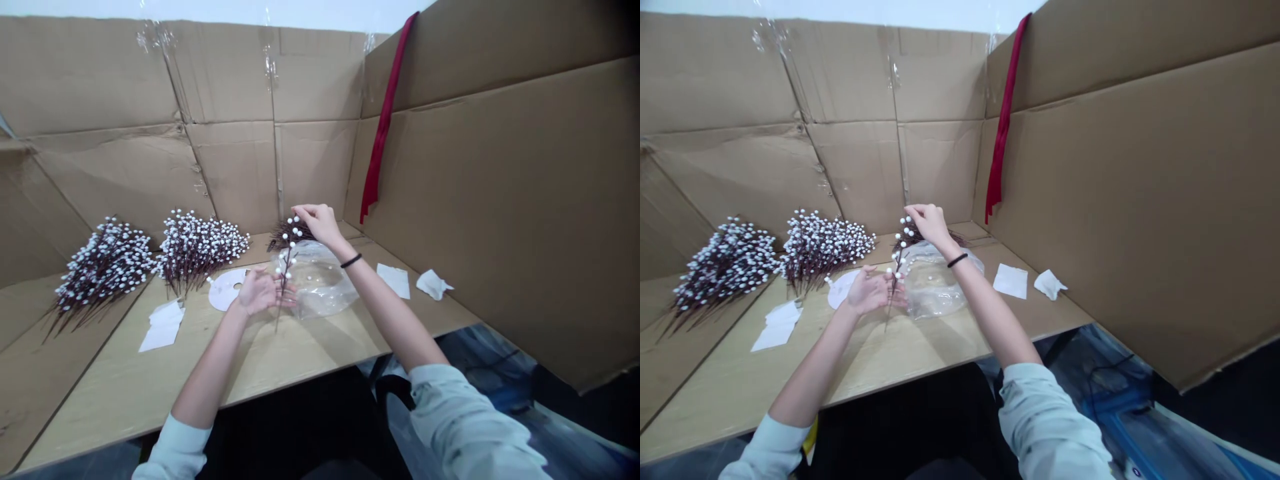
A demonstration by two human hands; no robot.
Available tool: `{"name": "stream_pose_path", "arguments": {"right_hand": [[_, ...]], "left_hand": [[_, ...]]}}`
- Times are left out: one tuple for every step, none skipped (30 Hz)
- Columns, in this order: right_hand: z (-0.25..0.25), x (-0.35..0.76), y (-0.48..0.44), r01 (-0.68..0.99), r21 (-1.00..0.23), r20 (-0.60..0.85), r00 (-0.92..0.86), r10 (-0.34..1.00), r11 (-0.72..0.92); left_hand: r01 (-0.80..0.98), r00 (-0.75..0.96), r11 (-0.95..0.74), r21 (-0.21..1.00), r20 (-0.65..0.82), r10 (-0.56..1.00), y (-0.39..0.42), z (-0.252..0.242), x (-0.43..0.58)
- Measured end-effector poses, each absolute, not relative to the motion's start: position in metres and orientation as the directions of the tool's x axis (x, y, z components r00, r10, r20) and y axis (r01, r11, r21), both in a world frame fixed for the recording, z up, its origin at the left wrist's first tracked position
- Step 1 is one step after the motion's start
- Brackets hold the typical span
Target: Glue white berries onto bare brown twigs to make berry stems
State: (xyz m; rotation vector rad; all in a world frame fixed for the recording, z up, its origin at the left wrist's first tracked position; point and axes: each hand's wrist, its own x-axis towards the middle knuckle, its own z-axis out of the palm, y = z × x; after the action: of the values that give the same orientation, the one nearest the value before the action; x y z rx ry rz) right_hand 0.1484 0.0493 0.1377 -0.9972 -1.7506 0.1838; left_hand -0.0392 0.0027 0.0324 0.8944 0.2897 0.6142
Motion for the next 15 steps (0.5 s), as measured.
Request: {"name": "stream_pose_path", "arguments": {"right_hand": [[0.142,0.153,0.054,0.579,-0.532,0.713,-0.087,0.696,0.617],[0.146,0.156,0.057,0.611,-0.517,0.711,-0.084,0.698,0.600],[0.149,0.160,0.060,0.629,-0.508,0.708,-0.084,0.701,0.589],[0.151,0.163,0.061,0.633,-0.507,0.704,-0.089,0.705,0.585],[0.153,0.166,0.062,0.625,-0.511,0.699,-0.097,0.708,0.590],[0.154,0.170,0.061,0.610,-0.516,0.697,-0.110,0.709,0.602],[0.154,0.174,0.059,0.590,-0.522,0.697,-0.120,0.706,0.616],[0.152,0.179,0.055,0.570,-0.528,0.703,-0.123,0.701,0.630],[0.148,0.184,0.051,0.556,-0.532,0.712,-0.116,0.693,0.639],[0.141,0.191,0.045,0.554,-0.534,0.722,-0.095,0.685,0.639],[0.131,0.199,0.039,0.567,-0.535,0.730,-0.063,0.680,0.627],[0.119,0.208,0.032,0.600,-0.531,0.736,-0.023,0.677,0.598],[0.104,0.217,0.025,0.653,-0.524,0.726,0.007,0.688,0.546],[0.087,0.226,0.017,0.712,-0.516,0.707,0.040,0.706,0.476],[0.070,0.235,0.010,0.754,-0.522,0.677,0.082,0.732,0.398]], "left_hand": [[-0.368,0.771,0.450,0.813,-0.003,0.637,0.003,0.033,-0.040],[-0.362,0.743,0.427,0.829,-0.020,0.669,0.003,0.033,-0.040],[-0.361,0.707,0.396,0.844,-0.029,0.706,0.004,0.034,-0.041],[-0.345,0.671,0.371,0.862,-0.049,0.740,0.003,0.035,-0.041],[-0.321,0.632,0.349,0.880,-0.075,0.771,0.003,0.037,-0.042],[-0.300,0.586,0.318,0.900,-0.089,0.805,0.003,0.038,-0.043],[-0.271,0.558,0.299,0.915,-0.104,0.823,0.003,0.040,-0.044],[-0.257,0.540,0.283,0.924,-0.106,0.835,0.002,0.042,-0.046],[-0.260,0.518,0.265,0.928,-0.097,0.850,0.002,0.044,-0.048],[-0.287,0.483,0.236,0.928,-0.073,0.873,0.003,0.046,-0.051],[-0.327,0.430,0.191,0.925,-0.034,0.902,0.003,0.048,-0.054],[-0.351,0.381,0.138,0.926,0.007,0.925,0.004,0.050,-0.058],[-0.366,0.339,0.099,0.925,0.033,0.940,0.005,0.052,-0.061],[-0.383,0.295,0.070,0.921,0.050,0.954,0.006,0.054,-0.065],[-0.411,0.253,0.043,0.911,0.069,0.965,0.007,0.056,-0.067]]}}
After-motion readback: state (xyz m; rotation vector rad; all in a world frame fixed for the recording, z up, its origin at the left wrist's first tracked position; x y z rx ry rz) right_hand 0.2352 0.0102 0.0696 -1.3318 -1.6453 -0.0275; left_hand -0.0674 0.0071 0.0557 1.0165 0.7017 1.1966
